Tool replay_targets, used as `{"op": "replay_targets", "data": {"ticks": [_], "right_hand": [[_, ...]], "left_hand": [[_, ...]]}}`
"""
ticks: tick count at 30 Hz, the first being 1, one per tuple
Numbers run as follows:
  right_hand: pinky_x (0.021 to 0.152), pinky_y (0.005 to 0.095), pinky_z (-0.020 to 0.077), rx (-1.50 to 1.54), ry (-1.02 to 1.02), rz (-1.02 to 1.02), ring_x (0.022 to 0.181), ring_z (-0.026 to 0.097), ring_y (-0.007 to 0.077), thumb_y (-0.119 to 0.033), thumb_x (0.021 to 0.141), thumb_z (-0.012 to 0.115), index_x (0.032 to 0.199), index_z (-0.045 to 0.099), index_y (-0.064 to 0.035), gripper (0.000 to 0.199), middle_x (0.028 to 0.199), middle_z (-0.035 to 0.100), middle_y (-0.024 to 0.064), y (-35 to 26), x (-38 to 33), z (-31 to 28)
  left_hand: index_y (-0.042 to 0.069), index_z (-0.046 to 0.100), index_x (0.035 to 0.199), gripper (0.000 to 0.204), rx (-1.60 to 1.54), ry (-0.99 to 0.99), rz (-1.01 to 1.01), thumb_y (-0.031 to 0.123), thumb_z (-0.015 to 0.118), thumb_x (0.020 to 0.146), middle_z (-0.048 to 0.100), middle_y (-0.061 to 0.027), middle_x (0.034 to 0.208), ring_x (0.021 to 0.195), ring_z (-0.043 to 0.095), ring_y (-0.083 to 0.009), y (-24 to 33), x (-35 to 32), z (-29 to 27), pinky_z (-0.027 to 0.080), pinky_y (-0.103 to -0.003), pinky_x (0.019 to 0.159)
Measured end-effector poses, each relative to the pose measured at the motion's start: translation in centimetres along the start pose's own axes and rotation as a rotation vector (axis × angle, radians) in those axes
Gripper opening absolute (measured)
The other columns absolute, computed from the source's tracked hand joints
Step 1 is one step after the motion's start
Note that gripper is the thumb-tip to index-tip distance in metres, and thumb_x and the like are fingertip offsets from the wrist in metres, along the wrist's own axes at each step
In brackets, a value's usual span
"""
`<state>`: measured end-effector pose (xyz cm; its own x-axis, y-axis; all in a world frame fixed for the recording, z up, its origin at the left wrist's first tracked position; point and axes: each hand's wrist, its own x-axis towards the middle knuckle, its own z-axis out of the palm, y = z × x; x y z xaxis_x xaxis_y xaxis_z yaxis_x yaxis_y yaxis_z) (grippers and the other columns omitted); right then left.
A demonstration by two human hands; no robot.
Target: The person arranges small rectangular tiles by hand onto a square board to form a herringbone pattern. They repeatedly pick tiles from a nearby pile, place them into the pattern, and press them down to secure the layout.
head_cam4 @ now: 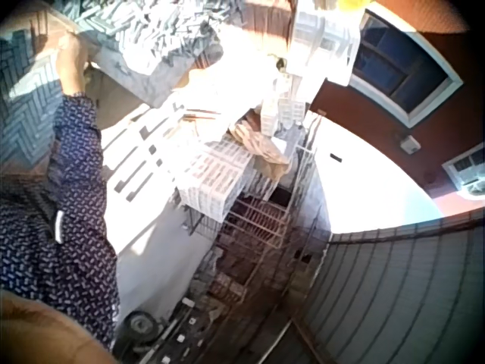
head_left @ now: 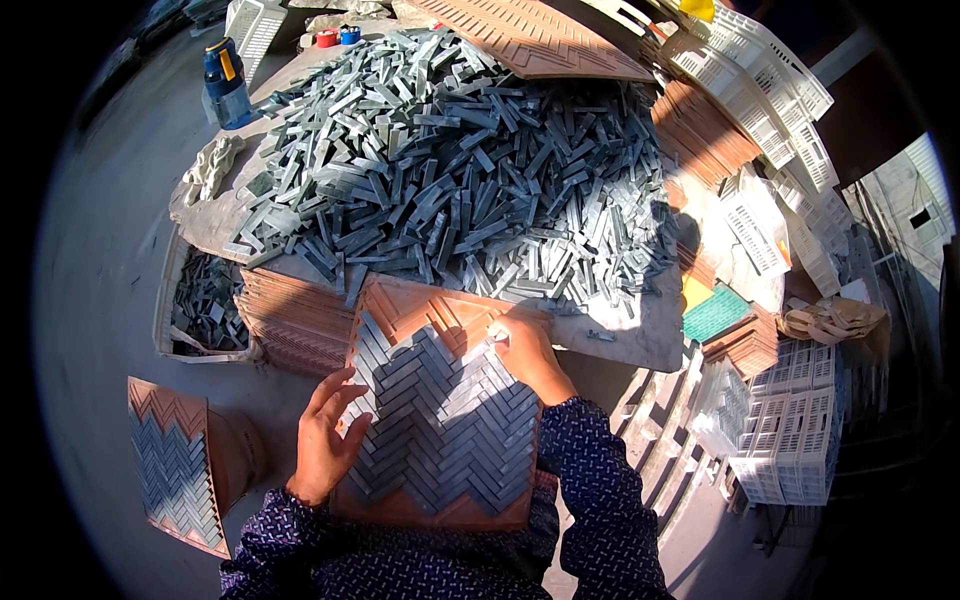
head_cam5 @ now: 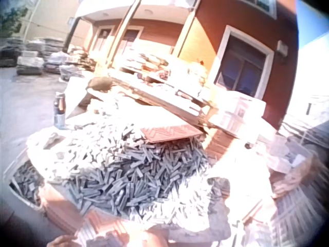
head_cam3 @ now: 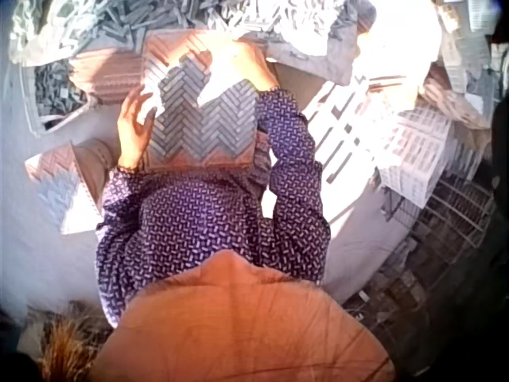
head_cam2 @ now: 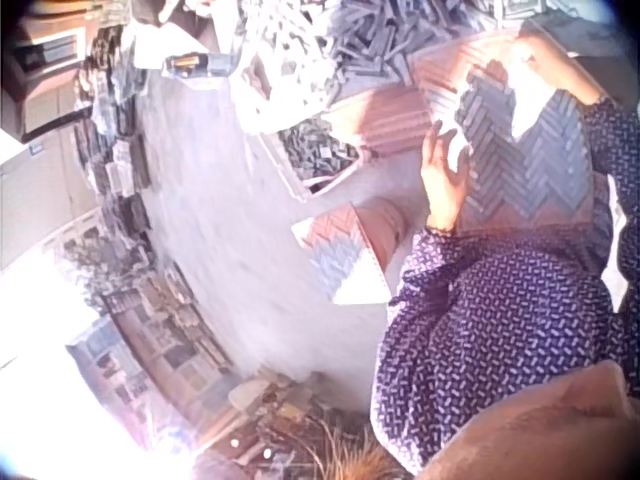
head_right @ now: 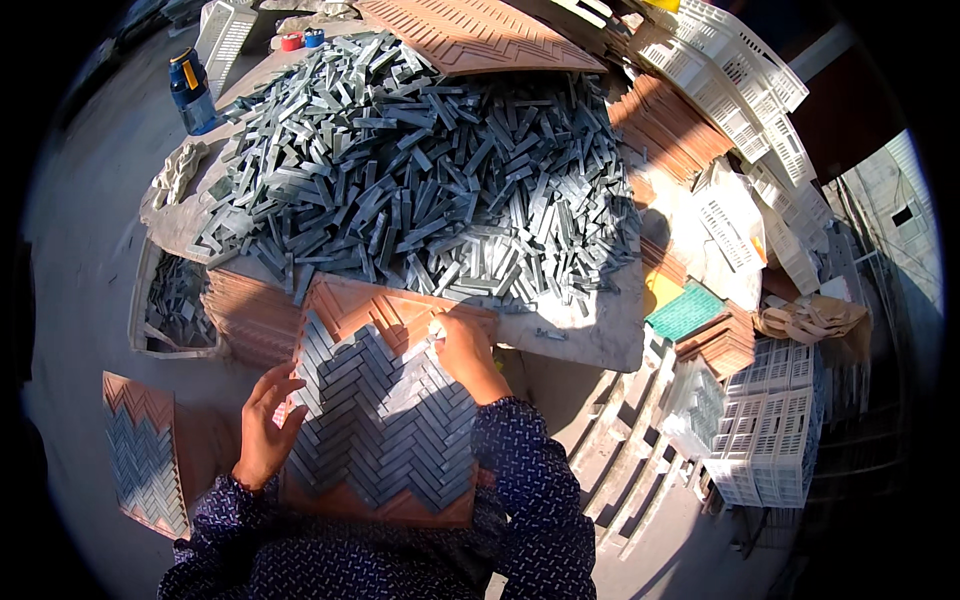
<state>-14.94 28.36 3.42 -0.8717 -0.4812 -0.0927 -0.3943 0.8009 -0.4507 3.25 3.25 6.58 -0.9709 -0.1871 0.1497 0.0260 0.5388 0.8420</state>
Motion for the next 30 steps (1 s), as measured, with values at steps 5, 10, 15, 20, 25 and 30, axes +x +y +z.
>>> {"op": "replay_targets", "data": {"ticks": [5, 10, 15, 20, 25, 30], "right_hand": [[0.075, 0.0386, 0.0482, 0.230, 0.031, 0.049, 0.083, 0.062, 0.0334, -0.009, 0.073, 0.068, 0.099, 0.065, -0.0040, 0.027, 0.086, 0.066, 0.0163, 2.5, 0.2, 1.4], [0.065, 0.0381, 0.0480, 0.194, 0.074, 0.016, 0.070, 0.063, 0.0326, -0.013, 0.072, 0.069, 0.083, 0.065, -0.0033, 0.015, 0.074, 0.065, 0.0155, 1.9, 1.0, 0.1], [0.063, 0.0386, 0.0465, 0.285, 0.142, -0.169, 0.069, 0.061, 0.0329, -0.008, 0.075, 0.066, 0.080, 0.061, -0.0032, 0.008, 0.073, 0.063, 0.0154, -2.2, 0.7, 1.5], [0.063, 0.0334, 0.0481, 0.234, 0.012, -0.143, 0.069, 0.064, 0.0274, -0.009, 0.079, 0.065, 0.084, 0.063, -0.0022, 0.008, 0.075, 0.066, 0.0118, -3.4, 0.8, 3.5], [0.063, 0.0404, 0.0481, 0.326, 0.083, -0.059, 0.072, 0.064, 0.0319, -0.016, 0.079, 0.066, 0.085, 0.063, -0.0049, 0.013, 0.076, 0.066, 0.0129, -4.8, 1.7, 4.1], [0.070, 0.0413, 0.0488, 0.129, 0.062, 0.100, 0.084, 0.063, 0.0330, -0.017, 0.077, 0.066, 0.092, 0.060, -0.0039, 0.020, 0.085, 0.066, 0.0148, -5.4, 2.2, 5.6]], "left_hand": [[0.003, 0.063, 0.105, 0.032, -0.063, -0.065, -0.022, -0.001, 0.069, 0.074, 0.056, -0.0138, 0.120, 0.106, 0.058, -0.0317, 0.4, -0.7, 0.8, 0.047, -0.037, 0.089], [0.005, 0.064, 0.105, 0.030, -0.059, -0.070, -0.003, 0.001, 0.069, 0.075, 0.061, -0.0114, 0.114, 0.102, 0.060, -0.0308, 0.4, -1.0, 0.7, 0.047, -0.036, 0.088], [0.006, 0.064, 0.104, 0.028, -0.058, -0.089, -0.042, 0.003, 0.068, 0.077, 0.062, -0.0103, 0.111, 0.099, 0.061, -0.0302, 0.3, -1.5, 0.1, 0.048, -0.036, 0.086], [0.006, 0.064, 0.104, 0.027, -0.075, -0.078, -0.024, 0.005, 0.068, 0.077, 0.063, -0.0095, 0.111, 0.098, 0.061, -0.0294, -0.1, -1.6, 0.2, 0.048, -0.036, 0.086], [0.006, 0.064, 0.103, 0.026, -0.056, -0.087, -0.003, 0.005, 0.068, 0.078, 0.063, -0.0103, 0.109, 0.098, 0.062, -0.0291, -0.6, -1.7, 0.4, 0.049, -0.036, 0.085], [0.005, 0.064, 0.103, 0.025, -0.069, -0.077, 0.022, 0.005, 0.068, 0.078, 0.064, -0.0118, 0.107, 0.095, 0.062, -0.0298, -0.6, -1.6, 0.0, 0.049, -0.036, 0.083]]}}
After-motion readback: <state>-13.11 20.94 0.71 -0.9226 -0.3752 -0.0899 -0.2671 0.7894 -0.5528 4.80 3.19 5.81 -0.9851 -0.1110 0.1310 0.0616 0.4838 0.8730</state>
